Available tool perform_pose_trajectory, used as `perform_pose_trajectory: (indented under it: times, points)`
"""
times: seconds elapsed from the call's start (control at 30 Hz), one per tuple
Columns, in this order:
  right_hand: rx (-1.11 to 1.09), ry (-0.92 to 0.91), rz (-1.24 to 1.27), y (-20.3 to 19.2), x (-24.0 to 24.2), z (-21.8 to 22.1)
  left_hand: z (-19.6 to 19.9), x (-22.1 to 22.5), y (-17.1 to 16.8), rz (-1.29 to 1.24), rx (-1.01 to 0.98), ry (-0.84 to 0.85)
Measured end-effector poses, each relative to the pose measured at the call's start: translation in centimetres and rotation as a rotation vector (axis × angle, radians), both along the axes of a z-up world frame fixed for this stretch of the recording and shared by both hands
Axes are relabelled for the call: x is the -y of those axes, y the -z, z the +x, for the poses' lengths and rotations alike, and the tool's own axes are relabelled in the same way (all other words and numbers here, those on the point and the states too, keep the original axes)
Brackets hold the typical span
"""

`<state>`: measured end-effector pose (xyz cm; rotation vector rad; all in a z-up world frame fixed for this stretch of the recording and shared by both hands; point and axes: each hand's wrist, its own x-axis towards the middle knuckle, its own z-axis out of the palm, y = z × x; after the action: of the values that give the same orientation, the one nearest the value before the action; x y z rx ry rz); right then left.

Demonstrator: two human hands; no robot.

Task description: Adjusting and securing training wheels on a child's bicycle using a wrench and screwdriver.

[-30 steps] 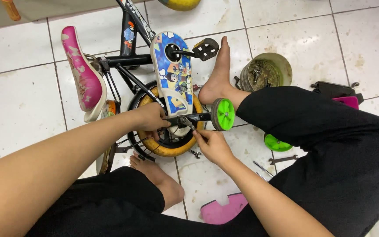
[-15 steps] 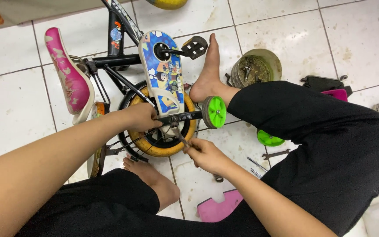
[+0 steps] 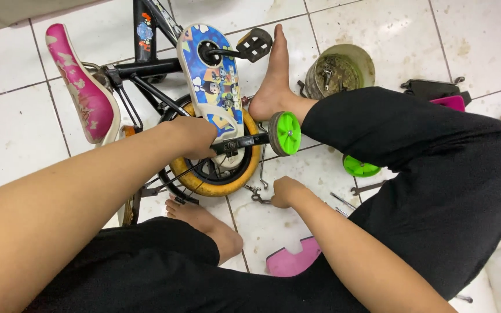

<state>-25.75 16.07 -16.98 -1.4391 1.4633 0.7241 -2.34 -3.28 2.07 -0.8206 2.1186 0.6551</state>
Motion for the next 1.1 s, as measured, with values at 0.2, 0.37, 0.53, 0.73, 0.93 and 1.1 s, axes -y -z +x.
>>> perform_pose_trajectory:
  times: [0.2,0.37,0.53,0.73,0.93,1.1]
  points:
    - [0.096,0.198,-0.308,-5.4,3.3,1.6,0.2,-0.1,0.2,0.027,0.011,-0.039]
    - [0.123,0.433,-0.432,-6.4,3.7,3.3,0.5,0.0,0.3,0.003,0.035,0.016]
    - [0.112,0.36,-0.475,-5.1,4.0,2.6,0.2,0.1,0.1,0.0,0.072,0.062]
    - [0.142,0.533,-0.027,-6.4,4.1,-0.3,-0.5,-0.3,-1.2,0.058,0.11,0.094]
    - [0.081,0.206,0.284,-19.9,3.3,-2.2,-0.5,-0.5,-1.2,0.114,0.119,0.092]
    - [0.318,0.303,0.137,-24.5,2.5,-2.0,-0.3,-0.4,-1.7,0.092,0.099,0.092]
